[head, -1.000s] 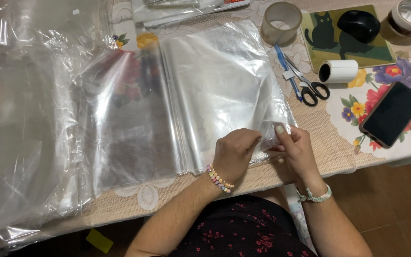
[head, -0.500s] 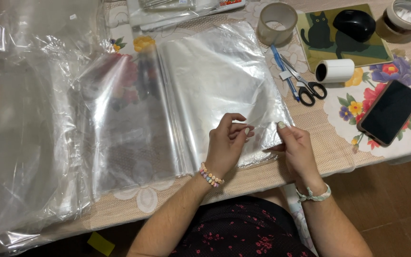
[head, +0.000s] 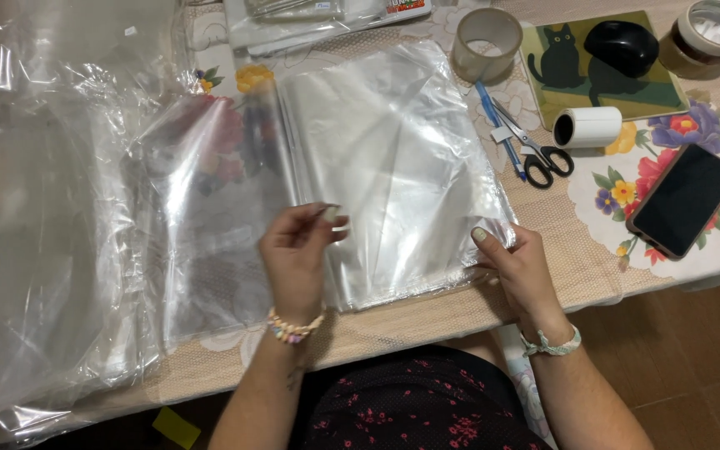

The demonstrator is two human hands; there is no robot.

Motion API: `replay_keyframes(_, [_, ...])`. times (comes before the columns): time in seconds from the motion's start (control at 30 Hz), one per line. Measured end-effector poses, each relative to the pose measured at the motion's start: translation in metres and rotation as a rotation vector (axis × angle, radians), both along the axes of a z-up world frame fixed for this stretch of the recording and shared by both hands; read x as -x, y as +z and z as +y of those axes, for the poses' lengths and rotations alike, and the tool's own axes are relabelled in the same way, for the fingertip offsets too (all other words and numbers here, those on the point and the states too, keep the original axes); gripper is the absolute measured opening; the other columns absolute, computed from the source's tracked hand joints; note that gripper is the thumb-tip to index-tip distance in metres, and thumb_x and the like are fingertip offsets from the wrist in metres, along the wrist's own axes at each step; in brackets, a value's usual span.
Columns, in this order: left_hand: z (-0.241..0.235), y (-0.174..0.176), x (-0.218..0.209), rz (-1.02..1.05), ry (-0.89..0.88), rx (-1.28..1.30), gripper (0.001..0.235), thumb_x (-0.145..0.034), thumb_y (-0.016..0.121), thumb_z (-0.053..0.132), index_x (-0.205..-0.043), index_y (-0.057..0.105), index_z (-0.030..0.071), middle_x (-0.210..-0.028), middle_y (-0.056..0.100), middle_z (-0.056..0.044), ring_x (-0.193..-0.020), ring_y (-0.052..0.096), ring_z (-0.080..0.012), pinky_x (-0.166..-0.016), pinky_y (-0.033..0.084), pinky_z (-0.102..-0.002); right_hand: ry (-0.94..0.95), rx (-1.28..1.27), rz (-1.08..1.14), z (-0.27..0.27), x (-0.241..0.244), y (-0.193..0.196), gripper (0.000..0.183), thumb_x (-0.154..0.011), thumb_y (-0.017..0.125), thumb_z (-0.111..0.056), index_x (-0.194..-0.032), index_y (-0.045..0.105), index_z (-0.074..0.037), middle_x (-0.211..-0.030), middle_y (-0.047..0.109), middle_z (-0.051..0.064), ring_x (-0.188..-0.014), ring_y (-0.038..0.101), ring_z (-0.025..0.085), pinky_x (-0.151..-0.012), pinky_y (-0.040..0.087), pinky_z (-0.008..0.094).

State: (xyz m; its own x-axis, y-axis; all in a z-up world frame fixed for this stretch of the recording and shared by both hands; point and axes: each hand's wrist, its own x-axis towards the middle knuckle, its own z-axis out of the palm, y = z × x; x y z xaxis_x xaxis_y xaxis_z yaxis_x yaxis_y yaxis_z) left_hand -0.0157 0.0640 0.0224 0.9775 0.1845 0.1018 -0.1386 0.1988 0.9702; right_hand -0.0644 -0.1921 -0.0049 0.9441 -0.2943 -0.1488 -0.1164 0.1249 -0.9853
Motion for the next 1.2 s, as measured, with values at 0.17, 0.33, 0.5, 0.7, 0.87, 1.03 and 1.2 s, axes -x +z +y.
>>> replay_keyframes(0.17, [0.096, -0.003, 0.033, 0.035, 0.291, 0.07, 0.016, -0.095, 0.067, 0.005, -0.105, 0.055, 0.007, -0.097, 0.074, -0.017, -0.077, 0.075, -0.0231, -0.067, 0.065, -0.03, 0.004, 0.092, 0.017, 0.003, -0.005, 0.01, 0.029, -0.089, 0.08, -0.015, -0.07, 0.063, -0.002, -0.053, 0.056, 0.006, -0.047, 0.057, 0.013, -0.038, 0.052, 0.031])
replay_keyframes(0.33, [0.17, -0.022, 0.076, 0.154, 0.538, -0.161, 0.014, -0.098, 0.061, 0.0, -0.112, 0.06, -0.001, -0.123, 0.066, -0.011, -0.087, 0.072, -0.0211, -0.068, 0.064, -0.027, 0.035, 0.209, 0.174, 0.0, -0.007, 0.003, 0.029, -0.096, 0.065, -0.01, -0.123, 0.07, -0.002, -0.104, 0.074, 0.009, -0.087, 0.066, 0.015, -0.073, 0.055, 0.025])
replay_keyframes(0.5, [0.193, -0.024, 0.1, 0.237, 0.584, -0.331, 0.022, -0.102, 0.051, -0.004, -0.118, 0.066, -0.003, -0.091, 0.07, -0.018, -0.073, 0.072, -0.0222, -0.064, 0.064, -0.028, 0.037, 0.172, 0.16, -0.001, -0.005, -0.004, 0.021, -0.101, 0.062, -0.008, -0.12, 0.07, -0.001, -0.094, 0.068, 0.007, -0.081, 0.059, 0.013, -0.07, 0.05, 0.023])
replay_keyframes(0.7, [0.18, -0.02, 0.099, -0.01, 0.862, -1.072, 0.023, -0.098, 0.065, -0.012, -0.121, 0.068, -0.011, -0.082, 0.071, -0.016, -0.057, 0.063, -0.0182, -0.05, 0.054, -0.028, 0.024, 0.19, 0.13, -0.004, -0.004, -0.008, 0.023, -0.101, 0.061, -0.007, -0.122, 0.069, -0.002, -0.095, 0.068, 0.006, -0.081, 0.058, 0.011, -0.071, 0.049, 0.022])
replay_keyframes(0.87, [0.061, -0.02, 0.068, -0.497, 0.665, -1.283, 0.017, -0.087, 0.068, -0.012, -0.097, 0.07, 0.001, -0.078, 0.065, -0.008, -0.066, 0.056, -0.0204, -0.049, 0.044, -0.032, 0.018, 0.254, 0.13, 0.005, -0.004, 0.001, 0.025, -0.099, 0.062, -0.009, -0.122, 0.07, -0.002, -0.095, 0.071, 0.007, -0.079, 0.061, 0.013, -0.071, 0.052, 0.024])
replay_keyframes(1.03, [-0.063, -0.019, 0.036, -0.628, -0.272, -1.001, 0.034, -0.097, 0.064, 0.021, -0.117, 0.065, -0.007, -0.11, 0.068, -0.029, -0.116, 0.062, -0.0496, -0.097, 0.053, -0.051, 0.009, 0.178, -0.047, 0.014, -0.007, 0.002, 0.016, -0.097, 0.069, -0.009, -0.108, 0.074, 0.003, -0.085, 0.072, 0.013, -0.079, 0.063, 0.019, -0.07, 0.06, 0.041])
replay_keyframes(1.2, [-0.087, -0.003, 0.029, -0.492, -0.375, -1.008, 0.034, -0.099, 0.058, 0.009, -0.129, 0.058, -0.006, -0.1, 0.07, -0.025, -0.096, 0.071, -0.0393, -0.08, 0.059, -0.043, 0.002, 0.152, -0.045, 0.014, -0.008, 0.004, 0.016, -0.095, 0.071, -0.011, -0.105, 0.075, 0.001, -0.082, 0.073, 0.013, -0.076, 0.067, 0.018, -0.066, 0.062, 0.039])
